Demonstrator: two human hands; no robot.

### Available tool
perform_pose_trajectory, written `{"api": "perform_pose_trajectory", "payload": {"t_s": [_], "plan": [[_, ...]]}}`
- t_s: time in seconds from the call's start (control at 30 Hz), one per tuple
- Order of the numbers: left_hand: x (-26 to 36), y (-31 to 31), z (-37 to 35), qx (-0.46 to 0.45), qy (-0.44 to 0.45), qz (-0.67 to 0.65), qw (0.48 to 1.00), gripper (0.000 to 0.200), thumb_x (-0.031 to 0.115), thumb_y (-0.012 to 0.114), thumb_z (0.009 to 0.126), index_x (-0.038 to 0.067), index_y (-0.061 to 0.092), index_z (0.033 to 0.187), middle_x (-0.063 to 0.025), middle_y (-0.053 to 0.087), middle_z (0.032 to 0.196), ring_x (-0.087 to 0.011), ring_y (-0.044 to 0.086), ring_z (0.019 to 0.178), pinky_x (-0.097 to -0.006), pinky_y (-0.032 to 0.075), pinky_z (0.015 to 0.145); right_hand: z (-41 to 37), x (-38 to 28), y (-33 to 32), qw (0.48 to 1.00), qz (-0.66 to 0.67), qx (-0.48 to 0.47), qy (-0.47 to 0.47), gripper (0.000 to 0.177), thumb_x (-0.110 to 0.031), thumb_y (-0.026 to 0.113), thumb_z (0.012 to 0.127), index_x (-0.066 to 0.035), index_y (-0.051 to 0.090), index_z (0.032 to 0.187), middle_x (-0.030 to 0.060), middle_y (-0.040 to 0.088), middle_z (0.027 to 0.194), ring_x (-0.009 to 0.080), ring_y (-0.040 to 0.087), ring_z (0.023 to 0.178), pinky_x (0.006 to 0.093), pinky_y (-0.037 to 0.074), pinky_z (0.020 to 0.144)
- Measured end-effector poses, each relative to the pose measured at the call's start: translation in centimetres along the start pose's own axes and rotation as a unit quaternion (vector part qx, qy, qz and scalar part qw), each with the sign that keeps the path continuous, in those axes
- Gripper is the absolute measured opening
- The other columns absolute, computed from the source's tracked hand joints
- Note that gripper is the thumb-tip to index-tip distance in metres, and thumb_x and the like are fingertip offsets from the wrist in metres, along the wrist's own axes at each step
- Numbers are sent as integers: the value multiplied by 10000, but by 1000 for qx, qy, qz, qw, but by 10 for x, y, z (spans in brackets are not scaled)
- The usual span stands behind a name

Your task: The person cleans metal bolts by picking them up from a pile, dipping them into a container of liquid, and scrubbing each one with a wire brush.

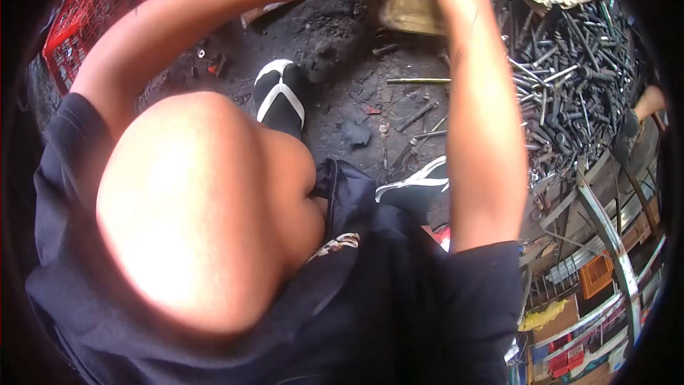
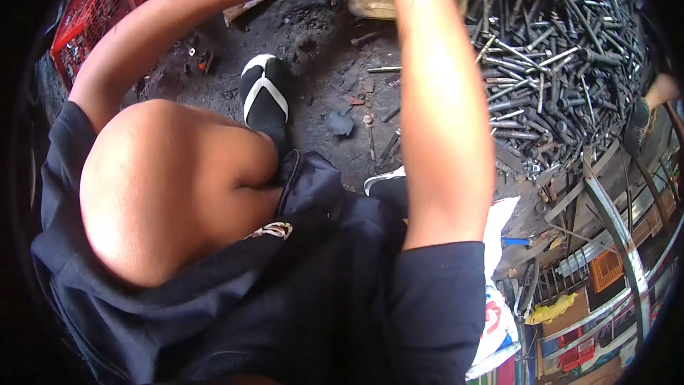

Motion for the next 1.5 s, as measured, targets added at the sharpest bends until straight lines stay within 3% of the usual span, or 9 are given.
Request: {"api": "perform_pose_trajectory", "payload": {"t_s": [0.1,0.3,0.77,0.9,1.1,1.2,1.27,1.33,1.5], "plan": [[-1,-8,-5,23,-1,29,999,214,182,452,774,37,595,711,-142,600,603,-278,594,534,-391,477,491,36,20,-37,998,16,-12,64,359,-305,529,804,45,605,834,282,600,776,386,614,721,441,484,646],[-22,-7,-17,-22,-122,-230,965,308,203,538,799,48,534,1066,-213,610,898,-355,585,905,-426,469,789,-100,66,-1,924,307,-8,230,483,-113,462,917,-180,333,1377,152,624,1028,64,522,622,225,432,487],[-5,-6,-7,-73,-7,-55,996,273,162,515,768,29,531,1006,-187,626,812,-328,627,796,-419,512,683,-68,11,26,985,99,-24,136,361,-165,545,843,-51,532,1185,240,610,733,360,625,670,403,501,638],[8,11,-9,-115,2,-44,992,221,197,437,813,34,564,890,-166,616,690,-303,623,642,-411,507,564,35,-22,2,990,18,16,-142,150,-135,518,818,-34,613,874,153,617,704,328,587,623,426,439,577],[-2,11,-10,-50,-39,-54,997,309,227,323,914,70,533,1077,-174,626,761,-312,631,700,-423,514,592,-69,18,34,978,95,-47,180,404,-191,498,868,-68,481,1252,240,628,827,376,637,755,427,519,683],[10,10,-12,-53,-12,-52,997,328,198,336,895,92,504,1155,-156,628,786,-308,630,731,-424,512,608,22,45,17,987,-5,-23,157,393,-313,533,845,73,597,809,257,608,691,356,626,651,437,496,599],[10,0,-19,-24,-29,-43,998,327,210,365,874,110,513,1148,-153,627,810,-307,628,751,-425,514,632,45,59,-34,972,45,192,125,186,-25,423,829,86,560,891,239,588,810,359,582,734,430,481,664],[1,10,-21,-39,-72,-44,996,337,222,416,846,129,513,1154,-161,626,849,-308,626,773,-438,510,666,39,66,-61,977,129,113,124,370,-307,521,866,20,599,1019,229,631,751,286,607,604,400,471,581],[-10,9,-17,-62,-125,-255,957,424,206,640,750,43,520,1123,-200,605,939,-366,572,910,-415,473,778,-65,67,-28,909,365,75,185,466,-106,478,912,-47,334,1352,163,517,1230,178,538,1041,281,437,869]]}}
Point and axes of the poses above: each hand's wrist, its own z-axis towards the middle knuckle, its own y-axis out of the palm, x = y × z, the point moved 10 cm from there along z, towards the middle knuckle
